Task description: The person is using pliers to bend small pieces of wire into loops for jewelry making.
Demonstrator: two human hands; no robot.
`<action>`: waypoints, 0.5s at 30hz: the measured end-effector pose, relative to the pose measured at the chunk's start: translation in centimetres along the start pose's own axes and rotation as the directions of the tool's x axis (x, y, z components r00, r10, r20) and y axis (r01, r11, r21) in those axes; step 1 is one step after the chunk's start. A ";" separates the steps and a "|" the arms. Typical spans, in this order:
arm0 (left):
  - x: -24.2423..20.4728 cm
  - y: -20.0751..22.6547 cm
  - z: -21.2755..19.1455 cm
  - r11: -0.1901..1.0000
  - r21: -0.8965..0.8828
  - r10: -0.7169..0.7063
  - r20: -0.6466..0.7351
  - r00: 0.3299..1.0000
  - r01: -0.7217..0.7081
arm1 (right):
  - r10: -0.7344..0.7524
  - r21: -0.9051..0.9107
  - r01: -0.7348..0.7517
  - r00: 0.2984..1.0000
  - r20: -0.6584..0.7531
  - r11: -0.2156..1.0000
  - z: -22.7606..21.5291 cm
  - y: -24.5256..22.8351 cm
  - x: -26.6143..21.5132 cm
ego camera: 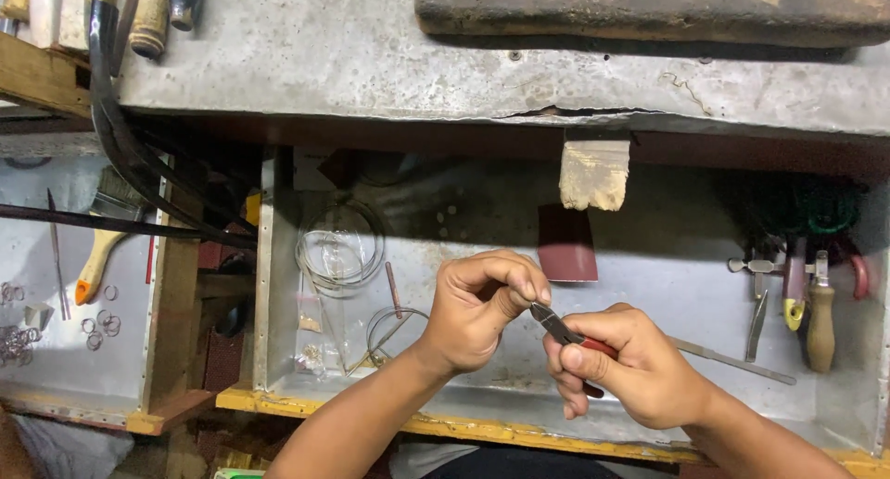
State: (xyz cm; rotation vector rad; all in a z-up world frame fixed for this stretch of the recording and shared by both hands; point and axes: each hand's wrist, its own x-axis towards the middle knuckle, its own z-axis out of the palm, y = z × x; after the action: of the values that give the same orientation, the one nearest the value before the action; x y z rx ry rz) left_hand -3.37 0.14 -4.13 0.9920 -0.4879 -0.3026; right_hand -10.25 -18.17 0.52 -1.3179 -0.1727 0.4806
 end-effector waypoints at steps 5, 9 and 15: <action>0.0 0.4 -0.5 1.000 -0.020 0.003 0.000 1.000 -0.003 | 0.003 -0.038 -0.003 1.000 0.007 0.999 -1.0 0.6 -0.1; 0.2 0.5 -0.8 0.999 -0.041 -0.001 0.031 1.000 0.003 | 0.065 0.075 -0.070 0.995 0.071 0.995 -1.6 1.0 -0.3; 1.7 2.7 -1.2 0.994 0.077 -0.086 0.142 0.986 0.075 | 0.026 0.126 -0.036 0.996 0.082 0.991 -1.8 0.4 -0.4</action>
State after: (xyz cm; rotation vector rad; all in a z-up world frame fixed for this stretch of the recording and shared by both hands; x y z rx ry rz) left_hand -1.23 1.67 -1.96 1.0657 -0.5953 -0.4349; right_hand -10.02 -19.88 -0.26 -1.1790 -0.1858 0.5628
